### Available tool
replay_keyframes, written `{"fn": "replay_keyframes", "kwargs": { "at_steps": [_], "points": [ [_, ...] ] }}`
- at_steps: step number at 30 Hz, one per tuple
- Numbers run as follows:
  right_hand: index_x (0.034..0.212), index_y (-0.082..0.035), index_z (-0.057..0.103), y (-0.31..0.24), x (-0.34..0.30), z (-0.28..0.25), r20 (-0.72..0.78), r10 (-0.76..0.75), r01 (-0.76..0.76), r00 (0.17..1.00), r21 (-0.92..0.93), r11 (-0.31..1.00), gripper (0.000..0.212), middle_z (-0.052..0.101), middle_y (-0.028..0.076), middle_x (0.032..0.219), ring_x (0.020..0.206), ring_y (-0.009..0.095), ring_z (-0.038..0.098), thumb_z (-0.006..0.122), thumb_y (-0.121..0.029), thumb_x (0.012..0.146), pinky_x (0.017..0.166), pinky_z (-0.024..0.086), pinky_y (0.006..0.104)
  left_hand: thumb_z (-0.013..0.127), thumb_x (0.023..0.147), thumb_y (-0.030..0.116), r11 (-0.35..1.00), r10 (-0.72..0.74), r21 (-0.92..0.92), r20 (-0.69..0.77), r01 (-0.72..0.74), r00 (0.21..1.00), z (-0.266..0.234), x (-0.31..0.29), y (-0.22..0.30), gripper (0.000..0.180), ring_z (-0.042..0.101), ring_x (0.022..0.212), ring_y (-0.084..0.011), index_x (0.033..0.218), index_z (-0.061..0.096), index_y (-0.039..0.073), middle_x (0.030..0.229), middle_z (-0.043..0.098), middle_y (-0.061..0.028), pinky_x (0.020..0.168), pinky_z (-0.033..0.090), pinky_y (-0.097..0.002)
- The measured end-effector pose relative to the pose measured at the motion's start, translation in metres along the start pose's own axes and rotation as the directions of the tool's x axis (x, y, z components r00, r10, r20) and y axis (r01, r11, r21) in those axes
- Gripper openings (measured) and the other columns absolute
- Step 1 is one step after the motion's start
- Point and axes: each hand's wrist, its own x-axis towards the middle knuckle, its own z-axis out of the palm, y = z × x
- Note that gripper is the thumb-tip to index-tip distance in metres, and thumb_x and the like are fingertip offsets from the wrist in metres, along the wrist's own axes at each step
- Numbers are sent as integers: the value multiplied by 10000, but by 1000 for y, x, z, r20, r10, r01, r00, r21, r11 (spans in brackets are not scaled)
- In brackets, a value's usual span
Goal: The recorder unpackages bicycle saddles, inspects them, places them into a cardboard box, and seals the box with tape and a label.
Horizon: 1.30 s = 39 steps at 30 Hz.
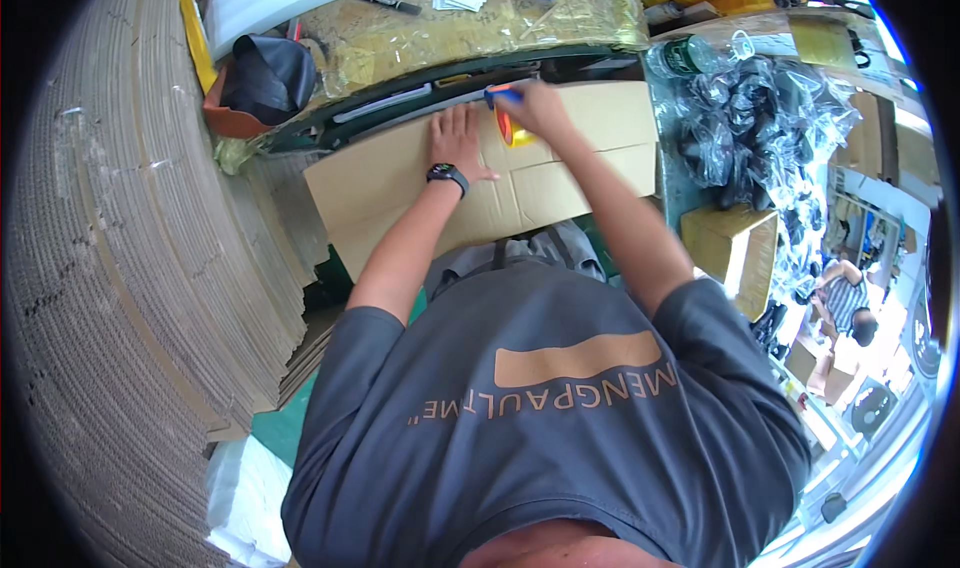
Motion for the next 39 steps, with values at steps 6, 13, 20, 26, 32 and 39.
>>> {"fn": "replay_keyframes", "kwargs": {
  "at_steps": [6, 13, 20, 26, 32, 39],
  "points": [
    [1142, -3, 774, 15, -252, 34, 244, 100, -120, 965, 70, 990, 440, 752, 282, 944, 905, 442, 753, 747, -376, 911, 826, 610, 506, 989, 497, 647, 999, -28, 35, 39, 27, 999, -14, 50, -37, 1510, 329, 1528, -385, 1650, 253, 6, 1613, 386, -202, 1290, 201, -569],
    [1151, -11, 766, 47, -223, 125, 70, 185, -194, 980, 147, 970, 479, 743, 320, 1007, 975, 468, 732, 738, -413, 893, 906, 581, 534, 980, 498, 663, 1000, 21, -18, 63, -20, 998, -11, 68, -42, 1538, 286, 1557, -399, 1660, 212, 11, 1643, 348, -216, 1313, 132, -575],
    [1263, -58, 770, 26, -212, 76, 363, 180, -291, 914, 279, 915, 558, 776, 243, 1115, 1070, 394, 752, 743, -494, 917, 958, 589, 434, 712, 888, 648, 999, 11, -31, -119, -14, 993, 30, -4, -57, 964, 189, 1629, -383, 1627, 419, 104, 1739, 269, -202, 1307, 140, -605],
    [1244, -11, 760, -18, -217, 3, 366, 85, -209, 927, 314, 926, 535, 769, 260, 1121, 1050, 389, 757, 787, -425, 905, 947, 586, 422, 589, 1010, 536, 938, -332, 16, -246, 346, 911, 35, -71, -55, 786, 213, 1621, -400, 1617, 419, 66, 1717, 324, -211, 1299, 134, -626],
    [1296, 28, 721, -60, -200, -35, 385, -131, -24, 914, 374, 927, 566, 761, 270, 1157, 1073, 392, 756, 790, -372, 902, 976, 576, 422, 567, 1017, 551, 670, -693, -90, -433, 737, 577, 59, -114, -113, 862, 166, 1631, -419, 1640, 346, -2, 1730, 260, -264, 1307, 105, -615],
    [1330, -1, 704, -112, -187, -55, 131, -397, 302, 908, 452, 839, 528, 726, 247, 962, 880, 379, 728, 814, -267, 887, 807, 578, 431, 577, 1064, 478, 725, -681, -266, -415, 635, 603, 47, -178, -155, 739, 345, 1563, -406, 1574, 443, -40, 1658, 388, -283, 1291, 252, -496]
  ]
}}
